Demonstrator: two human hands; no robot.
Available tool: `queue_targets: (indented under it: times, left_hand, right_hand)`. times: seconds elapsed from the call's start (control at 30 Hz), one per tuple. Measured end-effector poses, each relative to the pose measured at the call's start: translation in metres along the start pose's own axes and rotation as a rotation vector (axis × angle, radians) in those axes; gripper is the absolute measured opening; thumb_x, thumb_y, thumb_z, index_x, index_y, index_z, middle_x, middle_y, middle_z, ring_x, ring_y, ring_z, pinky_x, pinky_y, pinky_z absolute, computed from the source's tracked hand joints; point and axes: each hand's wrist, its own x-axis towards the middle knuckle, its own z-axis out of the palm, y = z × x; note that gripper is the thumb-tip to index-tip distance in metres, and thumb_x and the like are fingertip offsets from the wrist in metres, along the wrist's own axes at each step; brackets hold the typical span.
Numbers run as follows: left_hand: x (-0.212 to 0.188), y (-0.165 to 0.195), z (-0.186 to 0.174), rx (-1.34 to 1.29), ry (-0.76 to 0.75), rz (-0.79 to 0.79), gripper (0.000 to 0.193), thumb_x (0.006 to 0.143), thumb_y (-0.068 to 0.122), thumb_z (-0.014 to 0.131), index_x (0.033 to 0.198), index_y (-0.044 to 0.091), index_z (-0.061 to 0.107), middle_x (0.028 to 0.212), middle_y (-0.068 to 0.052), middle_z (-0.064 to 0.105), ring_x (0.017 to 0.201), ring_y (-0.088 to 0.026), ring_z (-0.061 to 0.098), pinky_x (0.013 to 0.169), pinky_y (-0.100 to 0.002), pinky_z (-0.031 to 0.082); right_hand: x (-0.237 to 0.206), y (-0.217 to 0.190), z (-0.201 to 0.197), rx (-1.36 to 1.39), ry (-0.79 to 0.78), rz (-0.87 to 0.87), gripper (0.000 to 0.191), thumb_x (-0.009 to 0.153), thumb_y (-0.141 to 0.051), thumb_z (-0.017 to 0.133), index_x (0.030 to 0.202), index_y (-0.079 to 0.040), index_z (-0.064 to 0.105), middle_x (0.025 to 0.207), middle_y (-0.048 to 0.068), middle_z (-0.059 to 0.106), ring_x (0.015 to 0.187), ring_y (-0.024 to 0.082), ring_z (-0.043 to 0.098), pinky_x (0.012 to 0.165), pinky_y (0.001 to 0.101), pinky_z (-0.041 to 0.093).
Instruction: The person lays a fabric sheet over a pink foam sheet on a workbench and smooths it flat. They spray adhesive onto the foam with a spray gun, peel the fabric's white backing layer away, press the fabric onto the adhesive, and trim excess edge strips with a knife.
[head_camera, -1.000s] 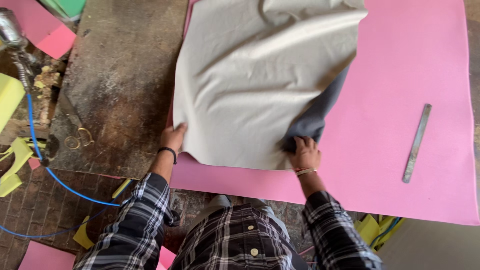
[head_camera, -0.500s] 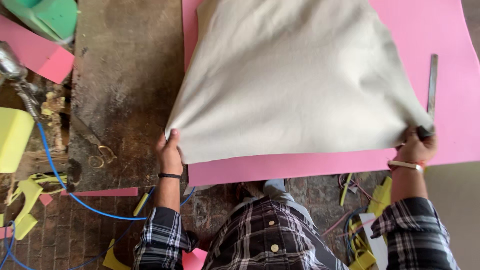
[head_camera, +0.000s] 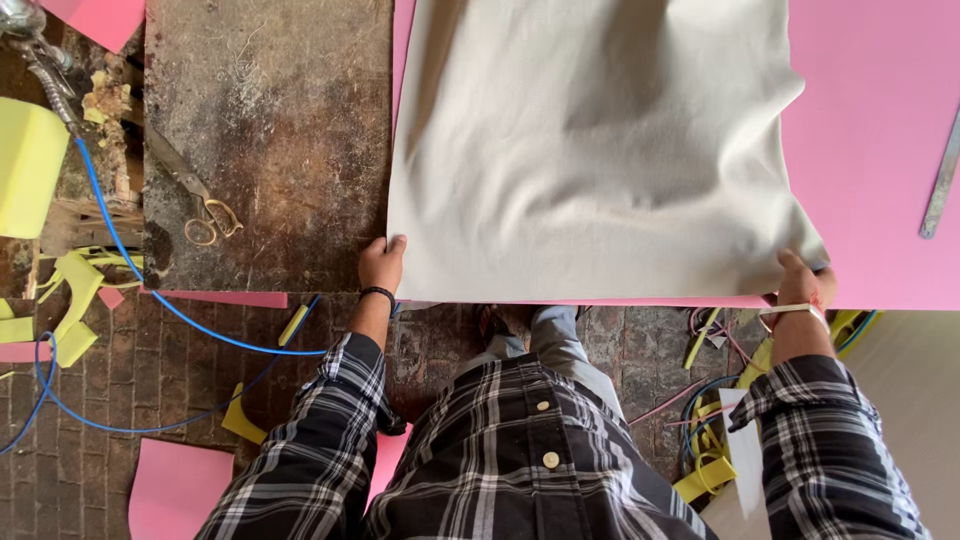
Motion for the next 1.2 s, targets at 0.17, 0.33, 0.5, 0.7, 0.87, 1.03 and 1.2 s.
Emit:
queue_targets:
  times: [0.17,0.33,0.5,0.7,0.87,1.03,1.2]
  left_hand:
    - [-0.001,-0.009,0.005,-0.028,0.069,-0.007,0.043,0.100,0.047,0.064,0.093,0.005,0.071,0.081,-0.017,0.071,0.073,-0.034,0.066,0.068,-0.047,0.050]
    - [-0.006,-0.021,0.016,-0.068,0.232,0.127,0.033,0.093,0.040,0.075,0.096,0.007,0.076,0.086,-0.014,0.074,0.075,-0.028,0.070,0.069,-0.042,0.054]
    - [-0.006,-0.024,0.027,-0.098,0.335,0.059,0.031,0.086,0.036,0.085,0.092,0.006,0.078,0.081,-0.010,0.077,0.071,-0.021,0.071,0.067,-0.037,0.055]
    - [-0.006,-0.031,0.020,-0.160,0.401,0.135,0.025,0.092,0.030,0.081,0.093,0.005,0.076,0.079,-0.009,0.075,0.070,-0.019,0.068,0.066,-0.035,0.054]
    - [-0.009,-0.036,0.012,-0.126,0.393,0.215,0.025,0.095,0.030,0.079,0.095,0.006,0.074,0.079,-0.009,0.074,0.069,-0.021,0.066,0.064,-0.037,0.053]
    - [-0.010,-0.041,0.013,0.065,0.275,0.183,0.025,0.093,0.032,0.081,0.096,0.008,0.076,0.079,-0.010,0.074,0.069,-0.023,0.069,0.063,-0.039,0.054]
    - [-0.003,-0.046,0.011,0.001,0.224,0.181,0.024,0.090,0.033,0.081,0.095,0.009,0.076,0.078,-0.010,0.073,0.068,-0.024,0.070,0.065,-0.039,0.055]
  right_hand:
    - [-0.001,-0.014,-0.020,0.640,-0.387,-0.008,0.043,0.095,-0.003,0.079,0.130,0.009,0.058,0.119,0.017,0.068,0.103,0.030,0.072,0.086,0.0408,0.065]
    - [-0.002,0.002,-0.055,0.962,-0.367,-0.069,0.042,0.093,0.008,0.073,0.133,0.007,0.059,0.121,0.018,0.071,0.109,0.030,0.076,0.092,0.0407,0.066]
    - [0.006,0.034,-0.029,0.221,-0.010,-0.018,0.058,0.088,-0.004,0.082,0.139,-0.004,0.054,0.119,0.012,0.070,0.094,0.023,0.071,0.070,0.0361,0.056]
    - [0.014,0.051,-0.024,0.015,-0.044,-0.187,0.066,0.090,-0.008,0.086,0.146,-0.003,0.053,0.129,0.013,0.070,0.107,0.023,0.070,0.087,0.0308,0.058]
    - [0.008,0.051,-0.020,0.045,-0.055,-0.183,0.064,0.090,-0.007,0.085,0.145,-0.004,0.053,0.129,0.013,0.070,0.108,0.022,0.071,0.088,0.0307,0.059]
    - [0.005,0.051,-0.020,0.032,-0.049,-0.125,0.059,0.091,-0.008,0.084,0.144,-0.005,0.055,0.129,0.013,0.071,0.104,0.021,0.072,0.082,0.0290,0.061]
    - [0.005,0.054,-0.013,0.130,0.000,-0.038,0.060,0.085,-0.003,0.083,0.134,-0.009,0.048,0.118,0.011,0.069,0.093,0.022,0.074,0.068,0.0315,0.064]
